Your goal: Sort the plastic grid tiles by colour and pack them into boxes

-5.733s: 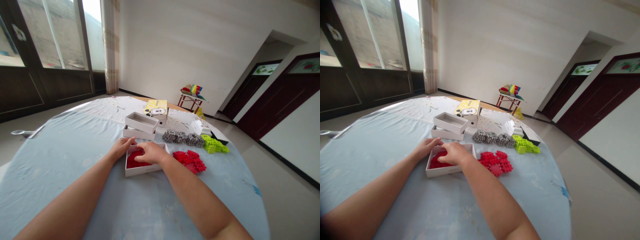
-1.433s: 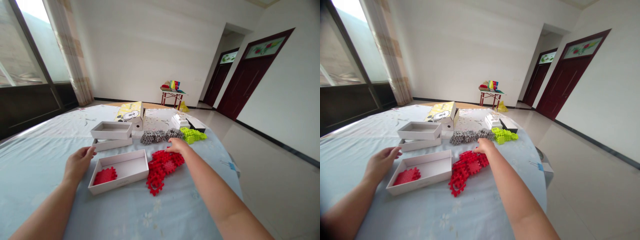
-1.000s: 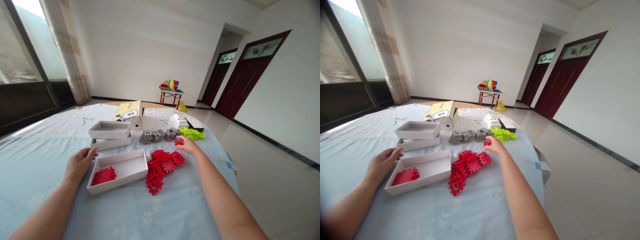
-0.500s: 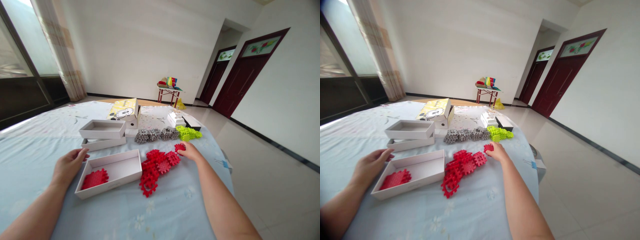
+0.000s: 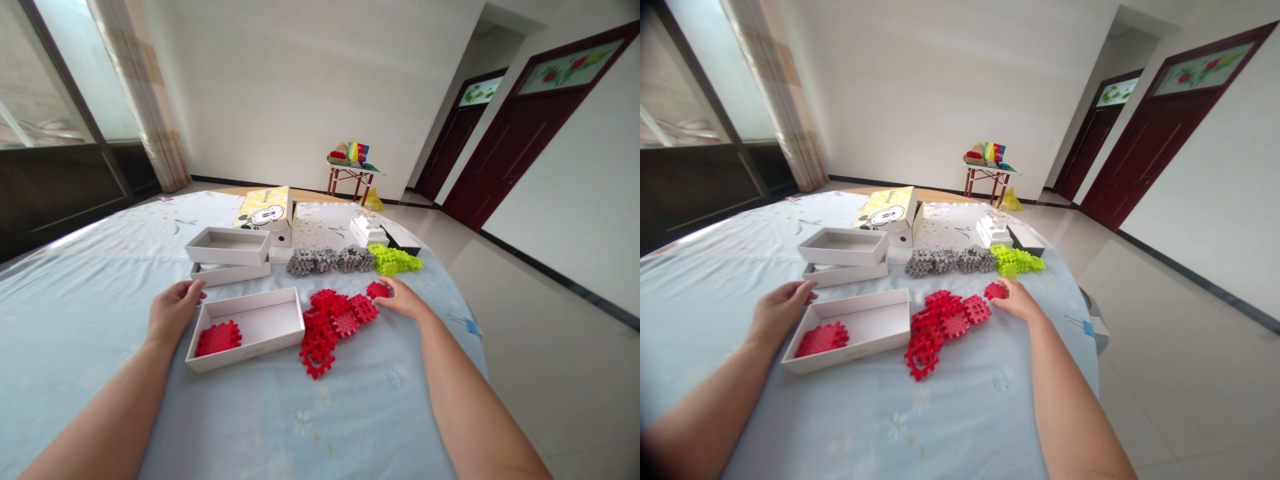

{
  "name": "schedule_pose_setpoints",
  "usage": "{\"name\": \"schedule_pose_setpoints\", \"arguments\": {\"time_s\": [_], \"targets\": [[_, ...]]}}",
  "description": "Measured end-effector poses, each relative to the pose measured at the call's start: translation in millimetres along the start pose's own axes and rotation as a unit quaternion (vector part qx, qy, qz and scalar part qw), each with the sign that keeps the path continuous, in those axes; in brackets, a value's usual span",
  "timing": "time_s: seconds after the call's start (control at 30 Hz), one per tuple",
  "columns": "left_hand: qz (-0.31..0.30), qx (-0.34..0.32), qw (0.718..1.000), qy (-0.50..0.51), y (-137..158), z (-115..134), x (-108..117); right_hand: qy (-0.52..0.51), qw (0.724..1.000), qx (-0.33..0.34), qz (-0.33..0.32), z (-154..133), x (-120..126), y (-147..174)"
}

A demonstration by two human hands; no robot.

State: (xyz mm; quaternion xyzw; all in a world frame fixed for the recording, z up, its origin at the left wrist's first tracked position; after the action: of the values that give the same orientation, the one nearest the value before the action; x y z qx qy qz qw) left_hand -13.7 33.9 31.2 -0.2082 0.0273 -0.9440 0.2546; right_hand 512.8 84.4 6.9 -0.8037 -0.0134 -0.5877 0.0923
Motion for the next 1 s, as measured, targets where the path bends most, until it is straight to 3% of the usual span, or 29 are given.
{"name": "schedule_pose_setpoints", "arguments": {"time_s": [0.23, 0.43, 0.53, 0.63, 0.7, 0.8, 0.9, 1.0], "targets": [[0.018, 0.001, 0.999, 0.048, 2, -7, -2, 0.060, 0.997, 0.017, 0.054, -5, -3, -3], [0.034, 0.001, 0.998, 0.050, 4, -7, -1, -0.026, 0.997, -0.005, 0.067, 3, -7, 0], [0.035, -0.006, 0.999, 0.037, 6, -3, 0, -0.065, 0.990, -0.023, 0.121, 3, 8, 1], [0.028, -0.010, 0.999, 0.026, 8, 0, -1, -0.098, 0.971, -0.013, 0.216, -19, 41, 9], [0.027, -0.016, 0.999, 0.023, 8, 2, -1, -0.126, 0.962, 0.021, 0.242, -53, 62, 17], [0.024, -0.023, 0.999, 0.026, 7, 1, -2, -0.148, 0.962, 0.141, 0.181, -140, 74, 27], [0.020, -0.028, 0.999, 0.037, 5, -2, -2, -0.118, 0.949, 0.289, 0.053, -242, 57, 39], [0.016, -0.032, 0.998, 0.045, 5, -5, -3, -0.078, 0.910, 0.405, -0.041, -323, 26, 48]]}}
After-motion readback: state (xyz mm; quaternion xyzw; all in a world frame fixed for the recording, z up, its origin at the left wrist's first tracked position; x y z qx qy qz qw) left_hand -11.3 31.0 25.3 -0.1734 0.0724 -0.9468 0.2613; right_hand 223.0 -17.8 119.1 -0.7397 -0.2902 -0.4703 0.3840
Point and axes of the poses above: each hand's wrist, its own y-axis away from the middle knuckle, its own x-axis out of the back of the hand, z = x × y, the point moved 9 cm from there along -y, towards the middle knuckle, and after that the axes turned 14 degrees about y, right-handed, at the moved point
